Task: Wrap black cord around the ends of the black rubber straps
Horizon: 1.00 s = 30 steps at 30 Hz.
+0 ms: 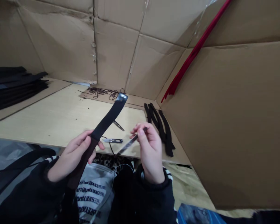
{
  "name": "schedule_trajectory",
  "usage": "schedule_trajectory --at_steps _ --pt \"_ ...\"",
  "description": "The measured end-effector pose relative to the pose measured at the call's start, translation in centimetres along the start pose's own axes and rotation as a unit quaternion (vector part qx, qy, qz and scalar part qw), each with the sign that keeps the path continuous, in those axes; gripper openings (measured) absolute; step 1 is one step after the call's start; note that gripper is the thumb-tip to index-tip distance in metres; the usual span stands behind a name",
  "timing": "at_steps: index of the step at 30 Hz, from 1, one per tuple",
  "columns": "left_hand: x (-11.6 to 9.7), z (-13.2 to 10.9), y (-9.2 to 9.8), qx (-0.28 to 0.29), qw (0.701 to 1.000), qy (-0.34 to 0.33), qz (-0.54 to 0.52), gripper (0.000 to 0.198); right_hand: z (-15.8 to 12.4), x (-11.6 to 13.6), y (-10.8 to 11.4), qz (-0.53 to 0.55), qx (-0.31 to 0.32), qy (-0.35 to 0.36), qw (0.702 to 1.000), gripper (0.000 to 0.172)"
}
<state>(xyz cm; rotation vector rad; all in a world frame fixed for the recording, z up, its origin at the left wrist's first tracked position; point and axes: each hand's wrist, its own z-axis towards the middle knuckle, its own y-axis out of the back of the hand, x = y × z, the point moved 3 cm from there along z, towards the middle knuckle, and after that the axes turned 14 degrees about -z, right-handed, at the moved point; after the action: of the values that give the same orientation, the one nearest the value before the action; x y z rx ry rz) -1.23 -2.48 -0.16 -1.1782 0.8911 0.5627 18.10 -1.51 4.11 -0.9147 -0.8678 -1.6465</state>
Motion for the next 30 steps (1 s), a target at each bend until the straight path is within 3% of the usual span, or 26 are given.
schedule_trajectory --at_steps 3,5,10,13,17,22,27,30 --pt "0.1 0.0 0.0 -0.027 0.999 0.002 -0.029 0.036 -0.3 -0.9 -1.4 0.068 0.075 -0.076 0.992 0.019" --pt "0.2 0.0 0.0 -0.008 0.999 0.013 -0.033 0.041 -0.6 -1.5 -2.3 0.108 0.099 -0.107 0.983 0.022" --pt "1.3 -0.7 0.5 0.056 0.997 0.045 -0.04 0.041 -1.2 -2.3 -4.3 0.189 0.11 -0.127 0.967 0.022" --pt "1.9 -1.0 0.9 0.045 0.996 0.074 -0.005 0.039 -1.8 -2.6 -5.4 0.219 0.137 -0.135 0.957 0.021" --pt "1.9 -1.2 0.9 -0.013 0.996 0.077 0.045 0.037 -2.5 -2.7 -6.3 0.196 0.169 -0.131 0.957 0.026" --pt "1.8 -1.3 0.5 0.031 0.996 0.073 0.047 0.071 -3.0 -2.0 -7.0 0.138 0.184 -0.121 0.966 0.032" --pt "2.0 -1.2 1.2 -0.049 0.991 0.076 0.095 0.044 -2.9 -1.3 -7.1 0.078 0.176 -0.074 0.979 0.022" --pt "1.8 -1.2 1.3 -0.089 0.988 0.063 0.109 0.05 -2.9 -1.2 -7.0 0.049 0.159 -0.055 0.985 0.018"
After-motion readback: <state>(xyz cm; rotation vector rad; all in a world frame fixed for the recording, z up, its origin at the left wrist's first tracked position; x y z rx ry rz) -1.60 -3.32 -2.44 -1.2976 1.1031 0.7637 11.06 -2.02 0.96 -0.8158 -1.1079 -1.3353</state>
